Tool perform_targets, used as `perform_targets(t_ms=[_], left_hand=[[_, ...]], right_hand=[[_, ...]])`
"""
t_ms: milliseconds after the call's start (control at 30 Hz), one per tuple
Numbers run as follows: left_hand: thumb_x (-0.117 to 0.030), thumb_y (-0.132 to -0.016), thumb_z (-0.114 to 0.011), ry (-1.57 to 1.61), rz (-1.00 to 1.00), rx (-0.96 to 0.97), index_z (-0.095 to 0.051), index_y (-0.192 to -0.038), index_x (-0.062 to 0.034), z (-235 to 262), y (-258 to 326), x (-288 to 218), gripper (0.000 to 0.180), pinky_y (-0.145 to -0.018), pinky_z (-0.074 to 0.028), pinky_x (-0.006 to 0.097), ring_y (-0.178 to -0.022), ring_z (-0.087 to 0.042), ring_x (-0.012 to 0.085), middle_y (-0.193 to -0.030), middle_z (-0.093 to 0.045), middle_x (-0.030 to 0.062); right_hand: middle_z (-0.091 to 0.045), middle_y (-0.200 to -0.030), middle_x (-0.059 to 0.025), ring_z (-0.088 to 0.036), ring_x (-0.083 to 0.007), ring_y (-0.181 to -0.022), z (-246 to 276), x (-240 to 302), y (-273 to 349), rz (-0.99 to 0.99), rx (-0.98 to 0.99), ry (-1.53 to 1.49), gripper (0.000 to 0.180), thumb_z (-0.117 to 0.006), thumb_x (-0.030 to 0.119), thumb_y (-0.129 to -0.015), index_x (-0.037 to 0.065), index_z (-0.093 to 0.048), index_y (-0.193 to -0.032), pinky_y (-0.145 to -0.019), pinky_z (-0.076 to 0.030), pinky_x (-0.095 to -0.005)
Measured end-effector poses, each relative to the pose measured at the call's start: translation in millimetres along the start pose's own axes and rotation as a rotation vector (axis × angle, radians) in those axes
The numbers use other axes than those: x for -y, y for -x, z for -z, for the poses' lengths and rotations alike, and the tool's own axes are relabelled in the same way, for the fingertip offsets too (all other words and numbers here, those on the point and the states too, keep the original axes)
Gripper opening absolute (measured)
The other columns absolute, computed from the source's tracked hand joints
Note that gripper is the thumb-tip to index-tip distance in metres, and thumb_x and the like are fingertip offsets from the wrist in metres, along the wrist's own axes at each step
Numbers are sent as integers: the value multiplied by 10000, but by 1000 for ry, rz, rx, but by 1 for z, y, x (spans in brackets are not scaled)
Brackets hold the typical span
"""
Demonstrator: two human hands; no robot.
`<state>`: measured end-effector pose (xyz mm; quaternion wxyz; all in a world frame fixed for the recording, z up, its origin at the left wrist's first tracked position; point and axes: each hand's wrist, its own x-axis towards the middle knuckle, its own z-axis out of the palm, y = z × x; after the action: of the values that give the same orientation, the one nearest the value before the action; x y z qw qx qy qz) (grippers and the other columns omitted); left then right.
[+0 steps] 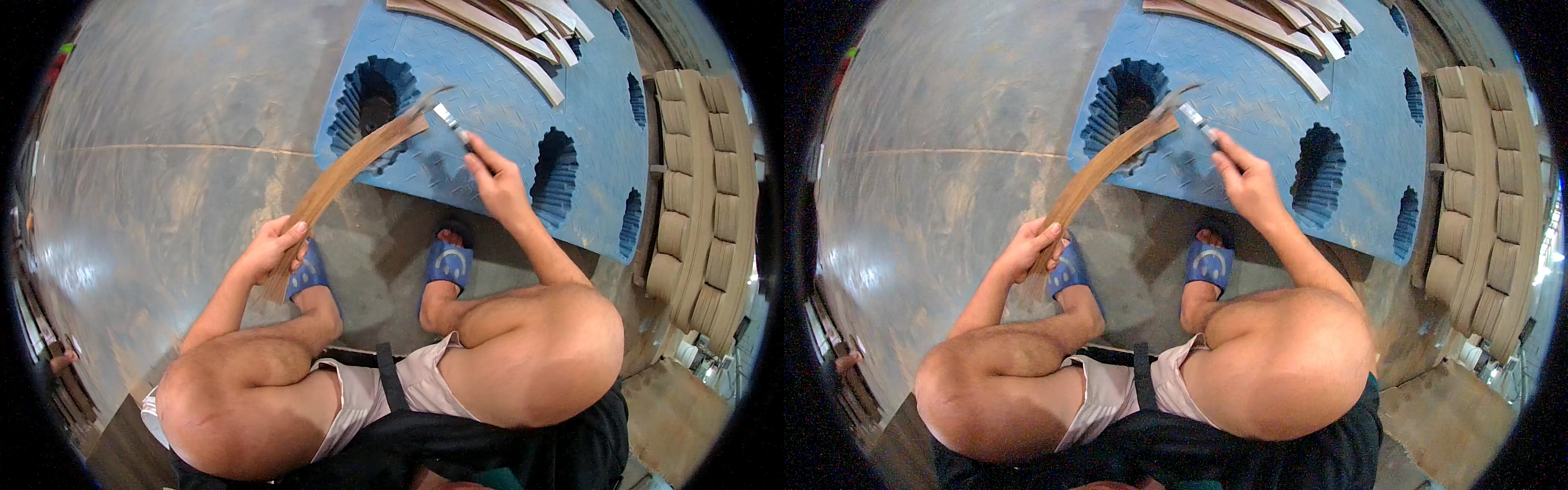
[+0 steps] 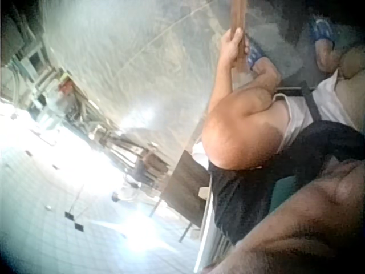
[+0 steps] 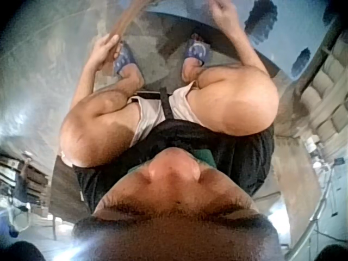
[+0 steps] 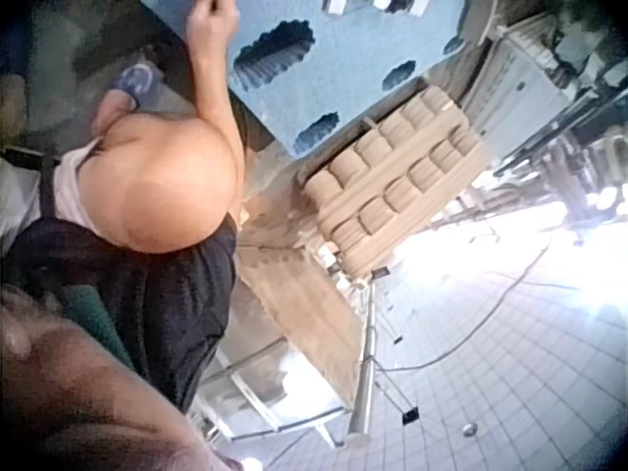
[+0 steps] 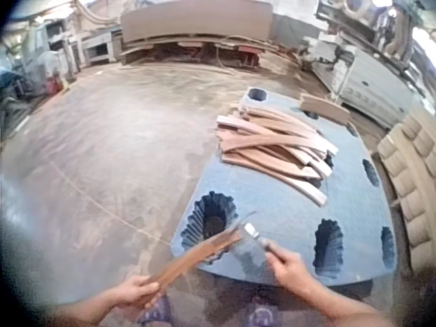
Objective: The person hits a curved wooden piece with a hammer and then uses a small tool to scrape or pry a specific point on the wood before placing it into a pile of similar wooden pieces.
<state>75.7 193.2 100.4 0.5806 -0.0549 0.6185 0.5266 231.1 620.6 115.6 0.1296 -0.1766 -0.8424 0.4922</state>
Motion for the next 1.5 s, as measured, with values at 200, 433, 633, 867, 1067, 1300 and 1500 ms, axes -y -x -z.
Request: perform_targets(t_ms=[200,433,633,867,1067,1300,1500], left_hand=[[-399,-1166,-659,-20,3,-35,-651,-1169,-51,-1,4,-1,349,-553,-512,325,-616,-612,159,-778,-638,50],[-417,-1162,-665,-2,-8,-15,-650,-1163,-47,1,0,3,370,-561,-507,329,-627,-615,161,-775,-639,51],[-412,-1164,-663,-21,-15,9,-651,-1167,-43,1,2,1,369,-563,-503,325,-632,-613,163,-779,-635,51],[-408,-1170,-650,-15,-13,-12,-654,-1167,-43,-2,-1,2,365,-560,-505,325,-626,-608,165,-778,-633,49],[-414,-1157,-675,0,16,-6,-656,-1169,-57,-1,0,-1,358,-555,-509,324,-617,-608,165,-781,-642,47],[-409,-1157,-677,12,-7,8,-658,-1172,-58,1,-3,3,352,-554,-511,323,-611,-611,164,-773,-647,50],[-400,-1168,-658,-21,16,-14,-658,-1170,-54,1,0,1,346,-550,-508,327,-607,-613,166,-765,-645,53]], right_hand=[[-757,-1045,-62,-654,-132,-899,16,0,-9,-63,72,108,407,-712,171,-1124,95,-710,-1523,-829,-546,-307],[-682,-963,29,-548,-74,-846,13,8,-11,-183,78,11,431,-720,164,-1118,73,-696,-1538,-783,-509,-275],[-755,-1233,-6,-626,-101,-1095,1,12,2,-181,200,57,441,-689,146,-1140,52,-670,-1570,-1021,-511,-277],[-824,-1255,-114,-707,-140,-1113,11,-4,-13,-185,46,-52,439,-713,181,-1117,38,-690,-1531,-999,-558,-326],[-816,-1346,-161,-745,-190,-1213,-7,9,-2,-78,175,-5,437,-719,200,-1114,51,-698,-1524,-1052,-561,-345],[-817,-1311,-91,-699,-136,-1161,12,-5,-17,-163,15,-55,423,-704,189,-1126,61,-700,-1529,-1036,-543,-323],[-809,-1340,-106,-686,-138,-1209,8,6,-4,-175,140,-57,430,-707,164,-1120,30,-691,-1528,-1077,-527,-323]])
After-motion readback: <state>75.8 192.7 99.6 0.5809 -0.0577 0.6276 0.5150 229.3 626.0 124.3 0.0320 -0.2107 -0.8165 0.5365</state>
